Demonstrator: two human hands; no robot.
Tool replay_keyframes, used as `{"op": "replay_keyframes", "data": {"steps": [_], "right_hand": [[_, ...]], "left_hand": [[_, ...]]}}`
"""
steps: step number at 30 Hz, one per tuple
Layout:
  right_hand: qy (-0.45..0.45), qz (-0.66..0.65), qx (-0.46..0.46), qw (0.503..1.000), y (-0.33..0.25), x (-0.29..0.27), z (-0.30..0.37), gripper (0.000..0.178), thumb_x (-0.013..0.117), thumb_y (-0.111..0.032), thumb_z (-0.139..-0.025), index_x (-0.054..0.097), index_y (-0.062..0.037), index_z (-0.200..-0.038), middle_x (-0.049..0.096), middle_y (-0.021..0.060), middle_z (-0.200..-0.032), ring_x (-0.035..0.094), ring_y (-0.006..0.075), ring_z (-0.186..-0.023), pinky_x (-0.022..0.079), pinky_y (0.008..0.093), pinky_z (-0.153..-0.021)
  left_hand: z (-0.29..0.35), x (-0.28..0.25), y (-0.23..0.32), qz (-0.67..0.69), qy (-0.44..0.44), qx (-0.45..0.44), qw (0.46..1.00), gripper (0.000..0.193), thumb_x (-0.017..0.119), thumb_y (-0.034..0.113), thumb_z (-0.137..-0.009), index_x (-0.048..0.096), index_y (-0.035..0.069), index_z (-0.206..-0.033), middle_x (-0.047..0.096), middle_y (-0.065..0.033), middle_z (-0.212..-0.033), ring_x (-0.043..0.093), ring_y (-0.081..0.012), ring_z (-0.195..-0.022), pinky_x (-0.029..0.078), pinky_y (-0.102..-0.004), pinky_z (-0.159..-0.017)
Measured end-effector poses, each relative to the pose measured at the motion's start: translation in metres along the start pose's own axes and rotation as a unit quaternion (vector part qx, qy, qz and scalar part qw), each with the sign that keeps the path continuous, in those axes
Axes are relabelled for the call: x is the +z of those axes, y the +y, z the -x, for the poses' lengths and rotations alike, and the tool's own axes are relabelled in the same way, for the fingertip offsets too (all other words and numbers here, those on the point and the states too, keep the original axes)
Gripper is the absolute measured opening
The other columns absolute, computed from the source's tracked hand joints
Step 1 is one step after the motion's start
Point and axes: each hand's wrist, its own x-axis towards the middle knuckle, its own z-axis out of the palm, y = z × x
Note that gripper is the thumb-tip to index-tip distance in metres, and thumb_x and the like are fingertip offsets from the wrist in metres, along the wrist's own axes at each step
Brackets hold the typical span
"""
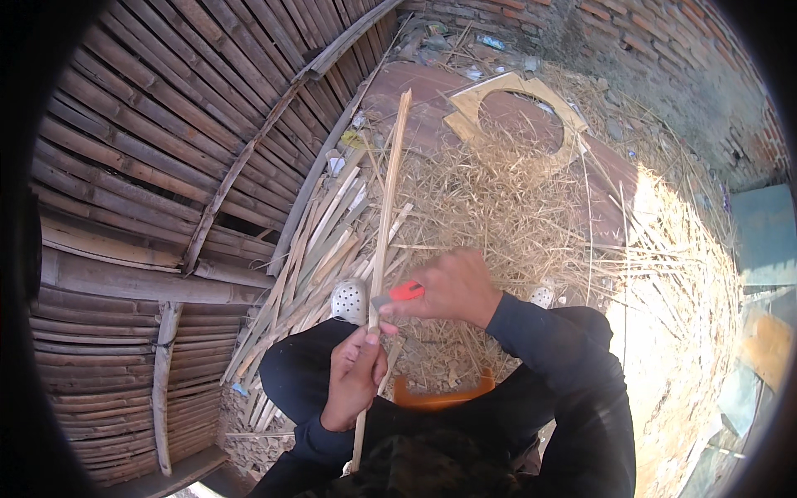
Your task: The person sits cross-legged and uses a knife to shave a long bamboo stick, removing thin strips of material. The person holds the stick with one hand and scrapes it with the knife in the other, creating a pile of shavings on the ground.
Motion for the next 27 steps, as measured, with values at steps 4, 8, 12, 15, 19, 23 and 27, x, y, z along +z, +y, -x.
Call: {"op": "replay_keyframes", "data": {"steps": [4, 8, 12, 15, 19, 23, 27], "right_hand": [[0.047, 0.021, -0.028, 0.998, 0.013, 0.006, -0.003, 0.063, 0.068, -0.071, -0.062, 0.052, -0.012, -0.049, 0.049, 0.0047, -0.045, 0.053, 0.0242, -0.041, 0.04, 0.0347, -0.042], [0.08, 0.043, -0.04, 0.995, 0.021, 0.007, -0.008, 0.063, 0.068, -0.072, -0.061, 0.05, -0.0122, -0.049, 0.047, 0.0042, -0.045, 0.052, 0.0238, -0.041, 0.04, 0.0346, -0.043], [0.07, 0.05, -0.024, 0.996, 0.03, 0.002, -0.013, 0.063, 0.068, -0.071, -0.06, 0.049, -0.0118, -0.049, 0.045, 0.0042, -0.044, 0.05, 0.0243, -0.04, 0.039, 0.0357, -0.043], [0.094, 0.054, -0.033, 0.994, 0.033, 0.003, -0.013, 0.064, 0.067, -0.072, -0.061, 0.05, -0.0119, -0.049, 0.045, 0.004, -0.044, 0.049, 0.0254, -0.04, 0.039, 0.0364, -0.044], [0.1, 0.075, 0.033, 0.992, 0.046, -0.002, -0.018, 0.063, 0.065, -0.07, -0.065, 0.052, -0.0109, -0.049, 0.047, 0.0063, -0.045, 0.051, 0.0276, -0.042, 0.039, 0.038, -0.043], [0.114, 0.099, 0.114, 0.982, 0.068, -0.01, -0.027, 0.06, 0.064, -0.066, -0.07, 0.056, -0.0098, -0.051, 0.05, 0.0094, -0.046, 0.054, 0.0295, -0.044, 0.04, 0.0401, -0.042], [0.111, 0.12, 0.113, 0.98, 0.079, -0.016, -0.029, 0.063, 0.058, -0.072, -0.073, 0.065, -0.011, -0.056, 0.053, 0.0079, -0.044, 0.056, 0.026, -0.042, 0.041, 0.0376, -0.04]], "left_hand": [[-0.003, 0.002, 0.0, 0.004, 0.002, -0.005, 1.0, 0.03, 0.038, 0.024, -0.103, 0.057, 0.003, -0.115, 0.038, 0.0054, -0.052, 0.032, -0.0012, -0.047, 0.026, -0.0193, -0.046], [-0.004, 0.005, 0.003, -0.005, 0.009, -0.007, 1.0, 0.031, 0.038, 0.023, -0.102, 0.056, 0.0, -0.113, 0.038, 0.0049, -0.051, 0.03, -0.0011, -0.045, 0.024, -0.0192, -0.045], [-0.002, 0.008, 0.006, 0.001, 0.008, -0.011, 1.0, 0.032, 0.038, 0.022, -0.102, 0.056, -0.002, -0.112, 0.038, 0.0045, -0.051, 0.029, -0.0012, -0.045, 0.023, -0.0194, -0.045], [-0.002, 0.009, 0.008, -0.004, 0.006, -0.009, 1.0, 0.033, 0.039, 0.023, -0.102, 0.056, -0.002, -0.113, 0.039, 0.0046, -0.051, 0.029, -0.0013, -0.045, 0.023, -0.0196, -0.045], [0.002, 0.011, 0.007, 0.0, -0.013, -0.016, 1.0, 0.033, 0.039, 0.024, -0.102, 0.056, -0.002, -0.113, 0.039, 0.0044, -0.051, 0.03, -0.0015, -0.045, 0.025, -0.0195, -0.045], [0.006, 0.014, 0.002, 0.009, -0.042, -0.021, 0.999, 0.034, 0.038, 0.025, -0.102, 0.056, -0.002, -0.113, 0.04, 0.004, -0.051, 0.031, -0.0017, -0.045, 0.026, -0.0193, -0.045], [0.006, 0.014, 0.005, -0.003, -0.057, -0.016, 0.998, 0.035, 0.038, 0.026, -0.103, 0.056, -0.002, -0.113, 0.04, 0.0037, -0.051, 0.032, -0.002, -0.045, 0.027, -0.0196, -0.045]]}}
